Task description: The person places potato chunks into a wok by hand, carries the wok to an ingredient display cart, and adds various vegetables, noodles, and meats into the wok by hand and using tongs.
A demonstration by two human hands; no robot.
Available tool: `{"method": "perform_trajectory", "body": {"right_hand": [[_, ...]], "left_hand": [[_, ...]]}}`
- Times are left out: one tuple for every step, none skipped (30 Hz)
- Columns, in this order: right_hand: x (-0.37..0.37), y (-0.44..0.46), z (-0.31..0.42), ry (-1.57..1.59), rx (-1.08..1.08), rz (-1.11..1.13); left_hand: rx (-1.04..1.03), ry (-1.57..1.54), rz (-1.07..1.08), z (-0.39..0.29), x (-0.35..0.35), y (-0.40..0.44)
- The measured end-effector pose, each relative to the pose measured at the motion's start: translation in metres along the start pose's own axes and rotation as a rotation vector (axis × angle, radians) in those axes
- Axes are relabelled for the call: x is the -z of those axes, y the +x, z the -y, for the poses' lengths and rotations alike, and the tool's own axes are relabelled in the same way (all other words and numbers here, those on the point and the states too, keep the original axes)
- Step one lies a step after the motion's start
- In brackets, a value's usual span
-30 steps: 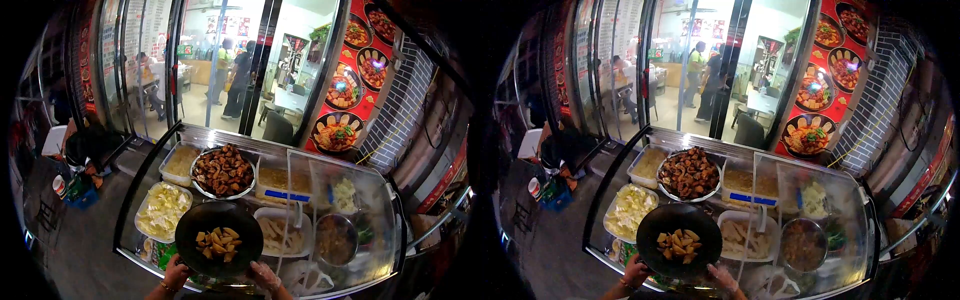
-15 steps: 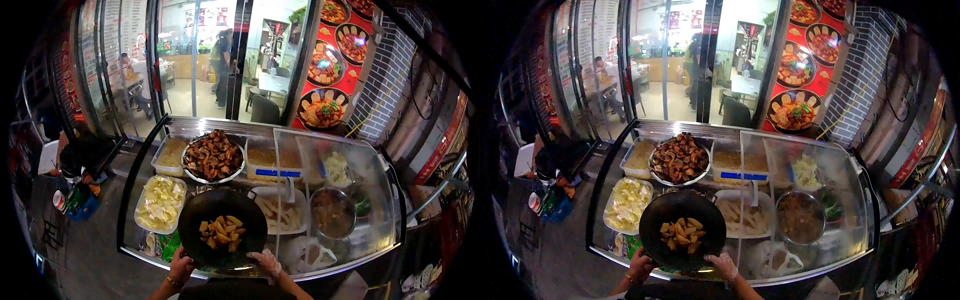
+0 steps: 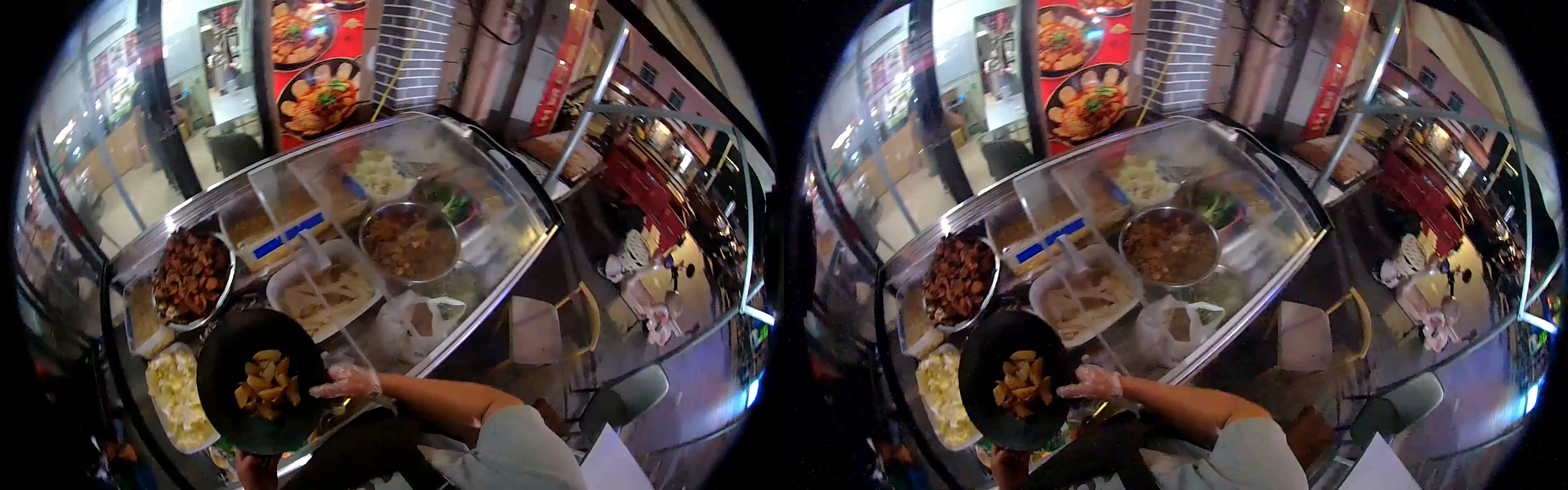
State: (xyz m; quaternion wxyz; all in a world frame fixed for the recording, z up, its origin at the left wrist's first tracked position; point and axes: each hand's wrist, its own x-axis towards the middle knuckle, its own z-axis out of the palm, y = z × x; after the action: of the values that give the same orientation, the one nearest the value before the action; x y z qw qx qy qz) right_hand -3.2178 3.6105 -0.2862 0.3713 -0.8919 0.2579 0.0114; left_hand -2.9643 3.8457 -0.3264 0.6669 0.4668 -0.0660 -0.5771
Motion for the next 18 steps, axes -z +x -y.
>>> {"method": "perform_trajectory", "body": {"right_hand": [[0.025, -0.002, 0.006, 0.670, -0.254, 0.062], [0.060, -0.009, 0.000, 0.759, -0.224, 0.110], [0.097, -0.020, -0.009, 0.845, -0.190, 0.158], [0.132, -0.021, -0.043, 0.751, -0.171, 0.040], [0.178, -0.035, -0.075, 0.637, -0.028, -0.142], [0.228, -0.047, -0.114, 0.713, -0.091, -0.271], [0.277, -0.059, -0.153, 0.789, -0.146, -0.409], [0.327, -0.071, -0.189, 0.860, -0.189, -0.551], [0.359, -0.088, -0.196, 0.835, -0.250, -0.640], [0.390, -0.106, -0.201, 0.810, -0.313, -0.729], [0.421, -0.123, -0.206, 0.786, -0.377, -0.816], [0.430, -0.125, -0.191, 0.558, -0.536, -0.847], [0.440, -0.127, -0.177, 0.341, -0.707, -0.854], [0.445, -0.126, -0.174, 0.205, -0.778, -0.841], [0.450, -0.126, -0.178, 0.132, -0.807, -0.828], [0.456, -0.125, -0.184, 0.060, -0.837, -0.813], [0.464, -0.124, -0.200, 0.392, -0.958, -0.701], [0.468, -0.118, -0.215, 0.236, -0.962, -0.741]], "left_hand": [[-0.008, 0.010, -0.040, -0.002, -0.002, 0.000], [-0.017, 0.023, -0.067, -0.004, -0.001, 0.000], [-0.029, 0.040, -0.090, -0.005, -0.002, 0.001], [-0.038, 0.052, -0.113, -0.008, -0.001, 0.000], [-0.046, 0.063, -0.130, -0.009, -0.002, 0.002], [-0.055, 0.071, -0.150, -0.009, -0.006, 0.002], [-0.059, 0.079, -0.166, -0.009, -0.005, 0.002], [-0.066, 0.083, -0.188, -0.008, -0.007, 0.002], [-0.075, 0.093, -0.201, -0.009, -0.006, 0.001], [-0.086, 0.095, -0.217, -0.009, -0.005, 0.001], [-0.097, 0.100, -0.235, -0.010, -0.004, -0.001], [-0.103, 0.105, -0.247, -0.010, -0.003, -0.003], [-0.105, 0.104, -0.260, -0.010, -0.003, -0.004], [-0.111, 0.101, -0.277, -0.009, -0.002, -0.006], [-0.112, 0.097, -0.294, -0.007, -0.001, -0.009], [-0.116, 0.093, -0.304, -0.003, 0.001, -0.009], [-0.121, 0.093, -0.326, -0.002, 0.001, -0.014], [-0.130, 0.089, -0.344, 0.000, 0.004, -0.016]]}}
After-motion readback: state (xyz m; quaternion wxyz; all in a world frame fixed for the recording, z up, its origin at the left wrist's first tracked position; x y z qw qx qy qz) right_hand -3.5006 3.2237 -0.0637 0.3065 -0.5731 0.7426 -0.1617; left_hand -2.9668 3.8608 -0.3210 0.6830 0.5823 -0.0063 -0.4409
